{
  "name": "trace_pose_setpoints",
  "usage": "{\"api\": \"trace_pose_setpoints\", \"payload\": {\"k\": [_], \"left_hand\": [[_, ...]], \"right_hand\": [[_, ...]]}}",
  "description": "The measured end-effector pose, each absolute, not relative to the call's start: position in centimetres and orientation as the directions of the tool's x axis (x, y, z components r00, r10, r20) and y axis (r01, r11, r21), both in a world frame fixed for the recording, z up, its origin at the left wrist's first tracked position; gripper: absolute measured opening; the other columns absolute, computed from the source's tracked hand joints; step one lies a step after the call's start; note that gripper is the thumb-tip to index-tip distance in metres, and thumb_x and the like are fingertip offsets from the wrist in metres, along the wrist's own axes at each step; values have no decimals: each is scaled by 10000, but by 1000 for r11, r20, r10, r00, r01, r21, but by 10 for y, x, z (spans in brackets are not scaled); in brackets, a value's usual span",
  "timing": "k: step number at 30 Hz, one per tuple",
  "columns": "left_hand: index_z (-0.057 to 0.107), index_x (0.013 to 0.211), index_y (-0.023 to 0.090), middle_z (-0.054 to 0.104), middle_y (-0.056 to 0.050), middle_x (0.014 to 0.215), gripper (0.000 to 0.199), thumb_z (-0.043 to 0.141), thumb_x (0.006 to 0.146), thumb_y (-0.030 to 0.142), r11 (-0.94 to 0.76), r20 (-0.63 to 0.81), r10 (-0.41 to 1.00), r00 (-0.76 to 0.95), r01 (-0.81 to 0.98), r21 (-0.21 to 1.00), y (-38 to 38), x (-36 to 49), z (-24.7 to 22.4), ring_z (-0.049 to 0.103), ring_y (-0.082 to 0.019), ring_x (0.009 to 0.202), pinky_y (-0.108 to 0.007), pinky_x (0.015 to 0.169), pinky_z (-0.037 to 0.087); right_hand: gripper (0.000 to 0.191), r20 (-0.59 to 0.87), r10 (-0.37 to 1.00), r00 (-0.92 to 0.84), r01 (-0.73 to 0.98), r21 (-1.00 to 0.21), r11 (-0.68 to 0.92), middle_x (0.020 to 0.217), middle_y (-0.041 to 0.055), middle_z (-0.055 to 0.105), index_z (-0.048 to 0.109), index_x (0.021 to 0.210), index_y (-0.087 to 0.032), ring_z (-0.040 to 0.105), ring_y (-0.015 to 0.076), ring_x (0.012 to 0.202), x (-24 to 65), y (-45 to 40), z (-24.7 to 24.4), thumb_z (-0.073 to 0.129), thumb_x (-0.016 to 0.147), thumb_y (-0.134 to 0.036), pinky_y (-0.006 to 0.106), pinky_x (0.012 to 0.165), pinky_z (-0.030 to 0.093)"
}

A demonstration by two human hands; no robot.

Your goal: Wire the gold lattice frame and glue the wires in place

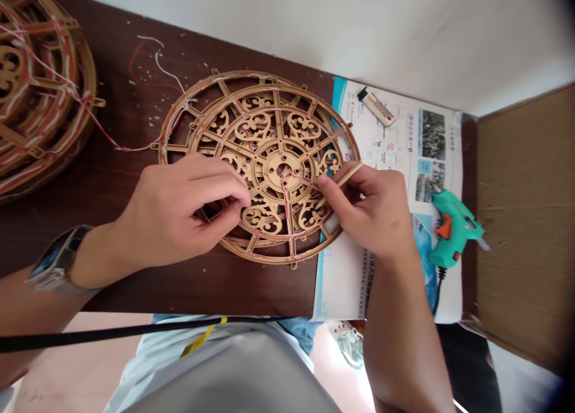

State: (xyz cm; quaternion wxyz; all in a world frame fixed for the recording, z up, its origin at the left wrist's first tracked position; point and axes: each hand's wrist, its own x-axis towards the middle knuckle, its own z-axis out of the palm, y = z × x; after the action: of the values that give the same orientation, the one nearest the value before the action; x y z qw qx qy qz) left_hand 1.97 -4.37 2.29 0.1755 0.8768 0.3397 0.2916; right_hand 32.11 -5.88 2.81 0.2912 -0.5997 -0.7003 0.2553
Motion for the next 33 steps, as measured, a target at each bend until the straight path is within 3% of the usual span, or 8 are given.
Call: {"api": "trace_pose_setpoints", "payload": {"k": [11,21,25,28,33], "left_hand": [[715,999,269,807,43,989,133,635,1039,170,-704,393,697,599,470,532,-44,22,24,761,-150,921,-349,852,597],[730,991,271,795,31,933,122,689,1005,157,-747,456,643,616,372,551,-36,29,22,728,-153,835,-365,801,607],[745,1014,271,814,26,989,124,660,1060,194,-716,394,669,630,405,569,-42,38,33,760,-153,897,-340,826,602],[764,1048,272,822,15,1038,128,647,1081,231,-739,350,634,690,407,536,-41,49,41,768,-174,941,-367,874,598],[810,998,234,784,-38,988,121,699,1039,255,-794,298,553,778,382,473,-24,78,37,752,-227,923,-392,823,556]], "right_hand": [[475,17,998,-62,616,-786,52,578,-16,535,603,661,-206,382,95,545,324,-58,29,751,1023,-475,306,508,260],[601,-51,977,-207,506,-860,62,569,-24,482,654,646,-186,331,75,543,325,-64,41,823,919,-694,265,463,252],[619,-59,977,-204,420,-907,33,571,-24,499,653,643,-180,361,73,542,323,-64,41,848,882,-716,254,461,266],[594,-51,983,-175,382,-924,20,556,-22,531,680,664,-183,398,79,522,322,-63,39,880,853,-710,256,458,268],[514,-23,986,-165,308,-951,29,557,-15,609,736,701,-182,472,92,494,320,-61,37,939,821,-639,245,449,313]]}}
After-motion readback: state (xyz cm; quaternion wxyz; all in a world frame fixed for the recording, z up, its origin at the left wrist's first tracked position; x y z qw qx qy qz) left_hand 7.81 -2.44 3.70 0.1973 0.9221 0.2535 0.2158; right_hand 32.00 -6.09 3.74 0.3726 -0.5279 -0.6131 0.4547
